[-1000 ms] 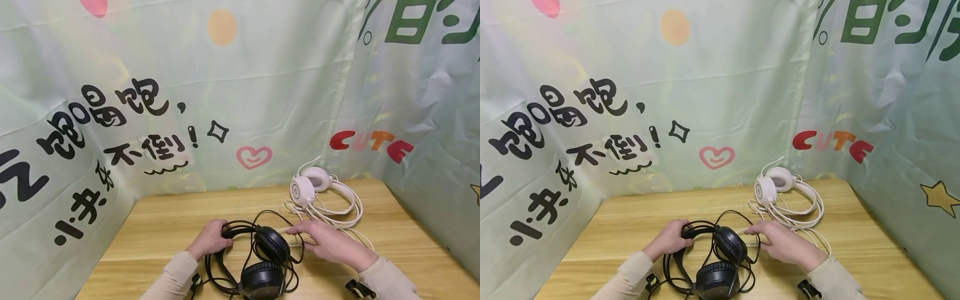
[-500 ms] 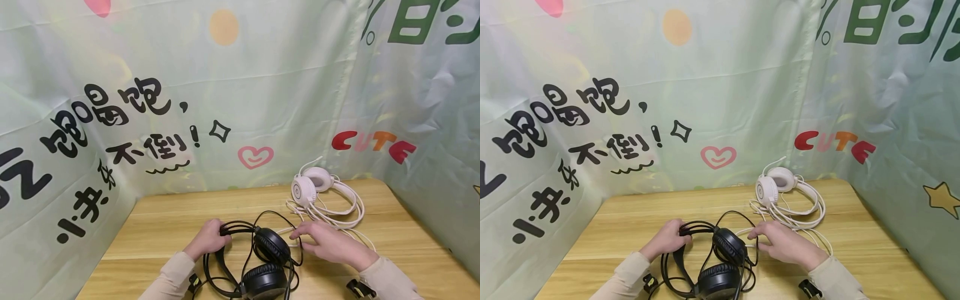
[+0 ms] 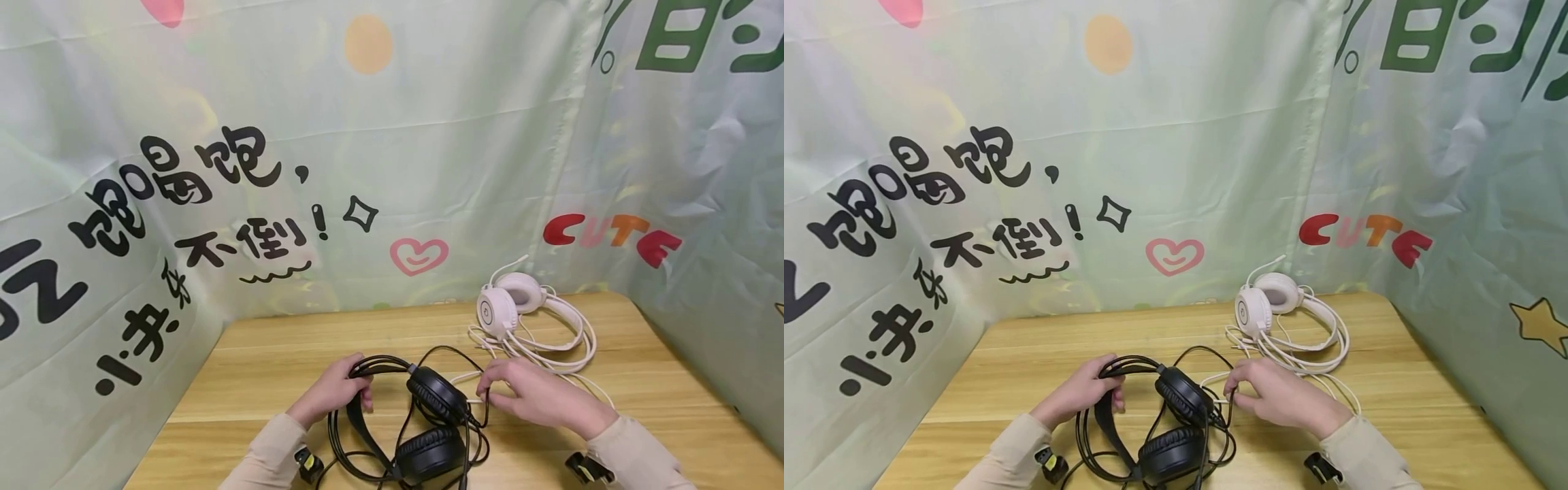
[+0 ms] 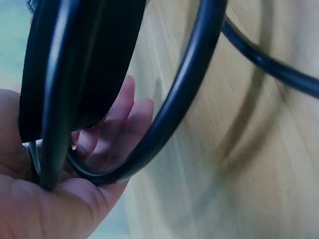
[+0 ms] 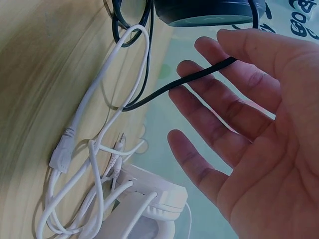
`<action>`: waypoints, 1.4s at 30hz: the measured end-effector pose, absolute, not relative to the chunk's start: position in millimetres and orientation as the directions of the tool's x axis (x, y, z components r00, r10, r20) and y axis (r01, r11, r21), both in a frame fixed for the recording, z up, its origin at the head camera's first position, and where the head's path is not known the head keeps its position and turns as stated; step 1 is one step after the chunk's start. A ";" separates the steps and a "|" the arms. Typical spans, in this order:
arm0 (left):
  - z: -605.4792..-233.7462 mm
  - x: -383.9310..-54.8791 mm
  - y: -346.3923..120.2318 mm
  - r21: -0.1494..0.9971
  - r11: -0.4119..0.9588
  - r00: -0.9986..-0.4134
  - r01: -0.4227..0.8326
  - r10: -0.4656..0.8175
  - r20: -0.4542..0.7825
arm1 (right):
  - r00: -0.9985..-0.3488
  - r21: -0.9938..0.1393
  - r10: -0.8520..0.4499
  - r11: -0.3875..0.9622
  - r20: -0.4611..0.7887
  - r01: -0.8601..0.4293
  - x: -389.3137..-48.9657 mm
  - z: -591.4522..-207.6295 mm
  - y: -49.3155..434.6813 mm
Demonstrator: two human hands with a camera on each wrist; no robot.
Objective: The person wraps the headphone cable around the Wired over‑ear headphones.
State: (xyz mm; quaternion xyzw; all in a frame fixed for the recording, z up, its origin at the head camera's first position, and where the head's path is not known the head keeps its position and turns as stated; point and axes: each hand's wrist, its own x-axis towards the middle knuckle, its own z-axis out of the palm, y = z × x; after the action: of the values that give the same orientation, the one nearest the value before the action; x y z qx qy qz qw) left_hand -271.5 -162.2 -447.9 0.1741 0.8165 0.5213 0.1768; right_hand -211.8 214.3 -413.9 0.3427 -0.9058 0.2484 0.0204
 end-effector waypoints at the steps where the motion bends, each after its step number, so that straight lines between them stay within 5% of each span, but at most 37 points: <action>1: -447.3 -271.0 -162.8 0.920 0.382 -0.875 0.089 0.471 -0.111 | -0.762 -0.438 -0.613 0.638 0.209 -0.633 -212.0 -413.2 214.2; 19: -432.2 -266.1 -165.0 0.974 0.188 -0.893 -0.129 0.406 -0.197 | -0.715 -0.412 -0.638 0.592 0.286 -0.693 -213.0 -404.9 214.4; 42: -424.8 -260.4 -181.5 0.997 0.063 -0.865 -0.046 0.496 -0.071 | -0.653 -0.489 -0.686 0.470 0.321 -0.735 -218.7 -390.8 214.0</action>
State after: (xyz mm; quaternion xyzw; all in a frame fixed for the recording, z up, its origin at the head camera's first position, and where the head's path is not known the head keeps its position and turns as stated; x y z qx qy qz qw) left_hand -260.4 -181.5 -424.8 0.1608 0.7001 0.6652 0.2037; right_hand -218.7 214.0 -390.8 0.4146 -0.8565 0.3048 0.0400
